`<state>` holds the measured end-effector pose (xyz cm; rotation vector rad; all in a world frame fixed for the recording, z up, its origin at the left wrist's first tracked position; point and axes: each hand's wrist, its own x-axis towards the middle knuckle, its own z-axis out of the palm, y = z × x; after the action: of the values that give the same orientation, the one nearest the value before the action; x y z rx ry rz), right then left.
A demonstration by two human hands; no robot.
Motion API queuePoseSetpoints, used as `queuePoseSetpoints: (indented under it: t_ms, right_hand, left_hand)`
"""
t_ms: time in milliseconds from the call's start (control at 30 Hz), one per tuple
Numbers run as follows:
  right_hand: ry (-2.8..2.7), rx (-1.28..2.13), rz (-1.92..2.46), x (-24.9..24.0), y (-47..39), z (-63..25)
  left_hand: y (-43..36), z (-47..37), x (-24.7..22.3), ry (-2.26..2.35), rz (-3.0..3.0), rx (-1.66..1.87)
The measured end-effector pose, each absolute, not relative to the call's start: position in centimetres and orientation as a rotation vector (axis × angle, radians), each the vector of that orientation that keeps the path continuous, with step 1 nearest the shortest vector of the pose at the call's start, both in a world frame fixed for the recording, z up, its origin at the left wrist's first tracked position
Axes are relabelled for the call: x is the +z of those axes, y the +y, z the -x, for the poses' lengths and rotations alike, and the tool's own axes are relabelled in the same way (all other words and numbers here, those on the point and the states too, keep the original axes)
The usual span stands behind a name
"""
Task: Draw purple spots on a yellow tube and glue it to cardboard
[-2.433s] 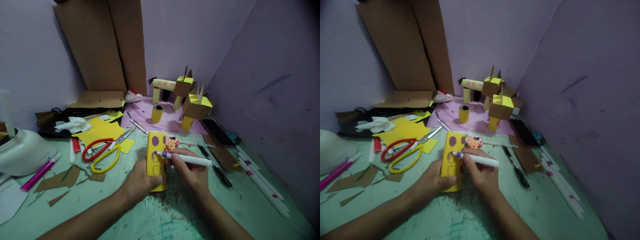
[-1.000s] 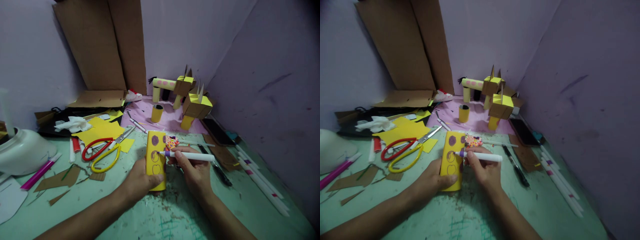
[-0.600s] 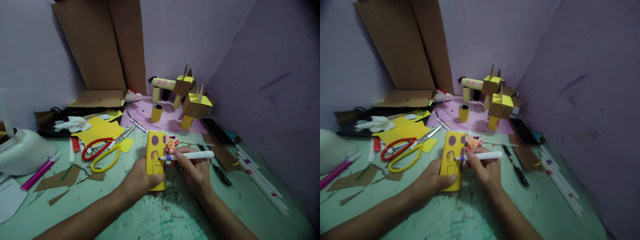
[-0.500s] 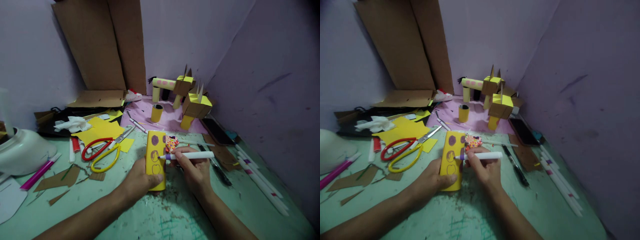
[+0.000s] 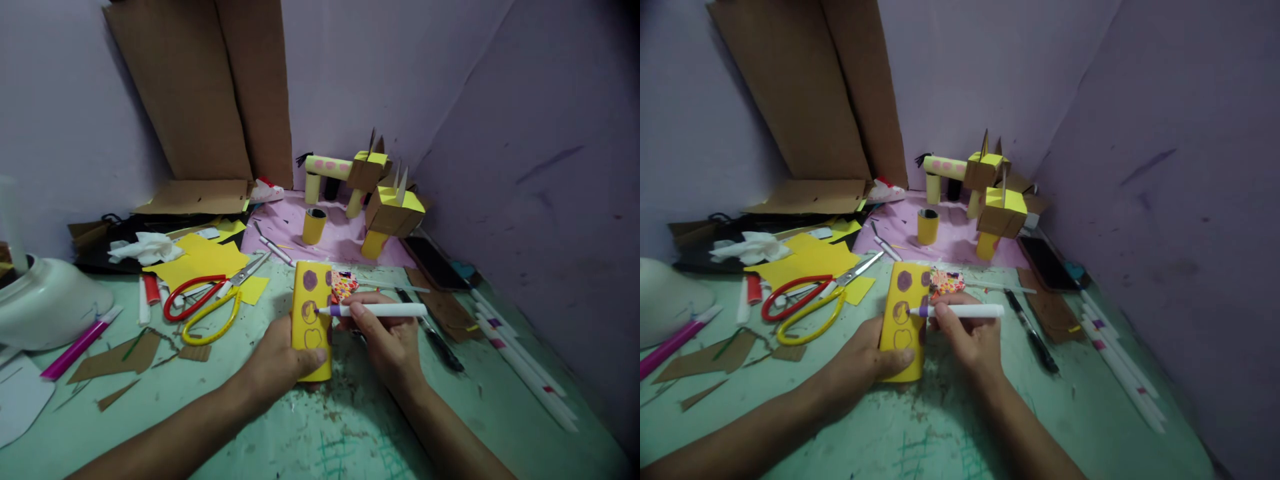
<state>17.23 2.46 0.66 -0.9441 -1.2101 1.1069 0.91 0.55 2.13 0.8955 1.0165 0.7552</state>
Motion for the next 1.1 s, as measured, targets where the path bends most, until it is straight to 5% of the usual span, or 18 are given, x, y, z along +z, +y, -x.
queuePoseSetpoints:
  t_ms: [1100]
  right_hand:
    - [-1.184,1.114,0.988,1.2,2.2,-16.8]
  left_hand:
    - [0.6,-0.8,2.4,1.007,-0.918,0.747]
